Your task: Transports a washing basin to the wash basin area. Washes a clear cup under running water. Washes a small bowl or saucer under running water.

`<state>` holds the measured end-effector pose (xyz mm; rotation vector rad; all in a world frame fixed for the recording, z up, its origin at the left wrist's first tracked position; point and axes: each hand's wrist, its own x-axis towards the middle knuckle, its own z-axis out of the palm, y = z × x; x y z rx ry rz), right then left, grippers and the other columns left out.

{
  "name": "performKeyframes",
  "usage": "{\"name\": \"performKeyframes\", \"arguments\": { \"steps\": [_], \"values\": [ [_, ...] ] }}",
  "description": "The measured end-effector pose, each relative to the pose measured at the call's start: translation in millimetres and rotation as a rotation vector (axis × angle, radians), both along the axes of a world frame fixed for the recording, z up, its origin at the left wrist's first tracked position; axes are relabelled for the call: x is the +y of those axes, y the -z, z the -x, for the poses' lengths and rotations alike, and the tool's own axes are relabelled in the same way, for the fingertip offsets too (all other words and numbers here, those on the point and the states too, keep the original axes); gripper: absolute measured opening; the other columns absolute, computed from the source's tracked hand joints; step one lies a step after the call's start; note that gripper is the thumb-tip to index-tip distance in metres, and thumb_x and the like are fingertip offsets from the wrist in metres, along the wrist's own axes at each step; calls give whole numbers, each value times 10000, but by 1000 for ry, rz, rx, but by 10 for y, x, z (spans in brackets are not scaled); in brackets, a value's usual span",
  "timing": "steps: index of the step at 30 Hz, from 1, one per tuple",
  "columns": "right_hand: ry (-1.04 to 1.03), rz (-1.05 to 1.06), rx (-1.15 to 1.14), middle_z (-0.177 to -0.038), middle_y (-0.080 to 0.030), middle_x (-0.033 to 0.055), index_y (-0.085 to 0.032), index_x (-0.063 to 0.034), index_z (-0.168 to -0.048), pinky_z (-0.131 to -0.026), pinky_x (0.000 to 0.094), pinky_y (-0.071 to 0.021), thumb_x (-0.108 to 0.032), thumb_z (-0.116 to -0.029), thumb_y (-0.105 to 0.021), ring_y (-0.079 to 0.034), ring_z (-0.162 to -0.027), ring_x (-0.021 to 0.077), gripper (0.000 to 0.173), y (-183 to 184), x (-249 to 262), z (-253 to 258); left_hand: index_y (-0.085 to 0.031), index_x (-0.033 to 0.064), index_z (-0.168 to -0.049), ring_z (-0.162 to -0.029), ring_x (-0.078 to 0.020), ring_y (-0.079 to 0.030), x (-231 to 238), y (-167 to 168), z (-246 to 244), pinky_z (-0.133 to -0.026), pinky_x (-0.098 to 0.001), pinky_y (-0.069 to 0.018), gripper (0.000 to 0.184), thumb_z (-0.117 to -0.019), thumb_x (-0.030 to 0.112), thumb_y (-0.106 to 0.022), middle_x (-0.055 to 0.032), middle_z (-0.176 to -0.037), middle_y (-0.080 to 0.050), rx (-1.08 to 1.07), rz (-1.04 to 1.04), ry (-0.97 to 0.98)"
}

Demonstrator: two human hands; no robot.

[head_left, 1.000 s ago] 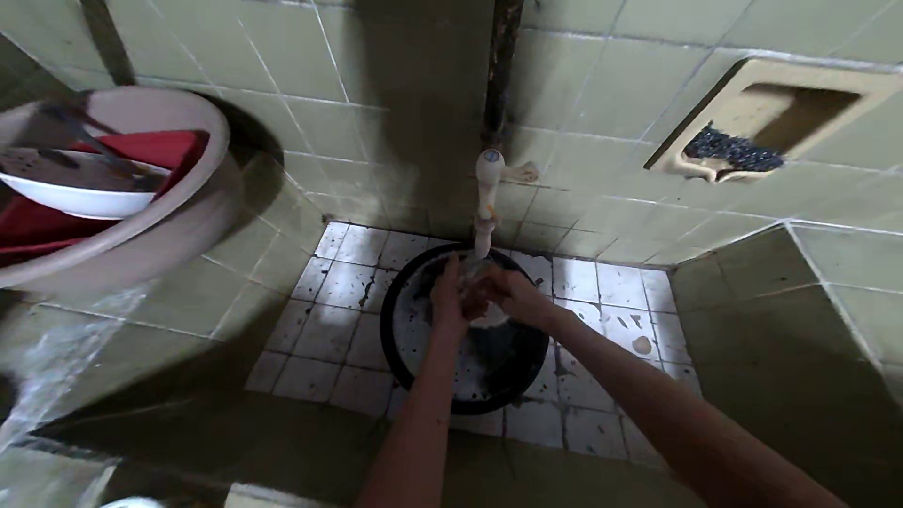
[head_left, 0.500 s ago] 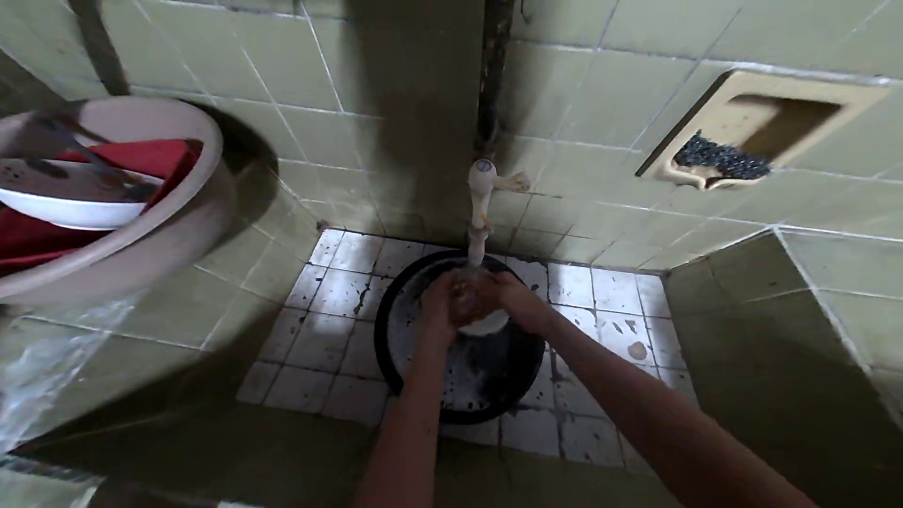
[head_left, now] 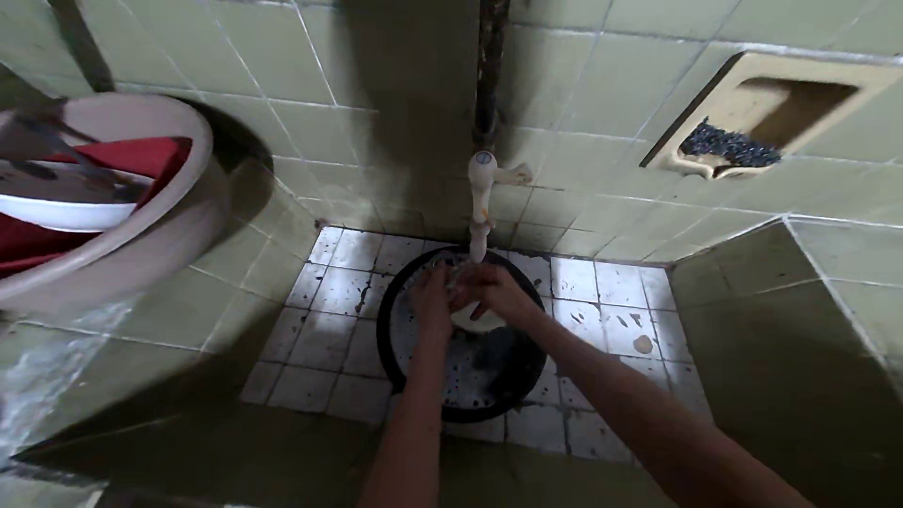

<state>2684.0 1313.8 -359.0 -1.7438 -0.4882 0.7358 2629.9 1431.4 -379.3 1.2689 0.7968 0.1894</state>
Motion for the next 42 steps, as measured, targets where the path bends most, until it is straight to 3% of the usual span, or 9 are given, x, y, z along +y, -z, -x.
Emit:
{"name": "performKeyframes", "arguments": {
  "steps": [6,10,15,18,23,28,32,36,42],
  "values": [
    [30,396,-17,-574,-538,66,-642,-17,-944,-423,312,-458,-354,-1022,-627,-516,-427,157,345,-134,84,-498,-493,-16,-1374,-980,-216,-639,-192,17,-43,-855,-408,-557,438,-1116,324,-397,-179,-1190,-611,-95,29,34],
    [67,664,-410,-1044,-708,249,-715,16,-1071,-868,626,-504,-469,-951,-696,-683,-1017,425,500,-353,295,-367,-545,11,-1319,-854,-193,-638,-329,52,-118,-754,-378,-568,487,-1083,428,-458,-131,-1039,-624,-84,310,-203],
    [80,450,-997,-1444,-547,277,-639,31,-1321,-1184,679,-239,-115,-1019,-541,-427,-1417,483,349,143,331,152,-537,85,-1394,-1062,-93,-649,-258,112,-70,-922,-300,-543,425,-1115,355,-364,-49,-1207,-671,-325,482,-144],
    [-53,188,-1183,-1504,-536,189,-618,41,-1363,-1212,560,-309,-4,-966,-565,-466,-1434,374,403,482,17,167,-610,75,-1205,-822,-92,-665,-236,113,-93,-735,-276,-571,388,-1097,390,-411,-31,-943,-682,-285,526,-182],
    [-21,128,-823,-1538,-487,212,-562,-20,-1452,-1237,577,-220,-138,-1028,-479,-392,-1468,413,447,308,-41,-68,-616,62,-1131,-672,-46,-582,-262,43,-116,-620,-200,-516,288,-1080,318,-496,12,-812,-592,-177,418,-193],
    [243,-192,45,-1503,-493,148,-390,-64,-1546,-1094,409,-437,-231,-1097,-414,-525,-1313,192,479,143,65,-48,-569,51,-1176,-797,-112,-625,-171,48,-56,-747,-298,-558,354,-1098,370,-436,-25,-901,-612,-225,399,-268],
    [381,-329,149,-1268,-633,129,-428,-68,-1506,-937,392,-542,-368,-1030,-522,-635,-1092,179,571,277,33,-85,-572,65,-1172,-819,-107,-658,-247,68,-45,-783,-293,-580,370,-1098,394,-420,-31,-913,-656,-253,543,-152],
    [235,-476,329,-1079,-663,53,-422,-146,-1401,-799,373,-583,-197,-822,-679,-667,-928,154,635,231,-58,-178,-585,50,-1227,-850,-149,-688,-199,195,-70,-773,-342,-602,409,-1097,397,-411,-60,-968,-692,-272,544,-28],
    [622,-284,197,-866,-600,63,-546,-15,-1124,-646,334,-534,-306,-935,-692,-594,-720,134,377,299,110,-88,-382,105,-1490,-1012,-253,-616,-401,-35,-50,-845,-442,-540,507,-1098,426,-405,-165,-1233,-605,-132,245,-37]
  ]
}}
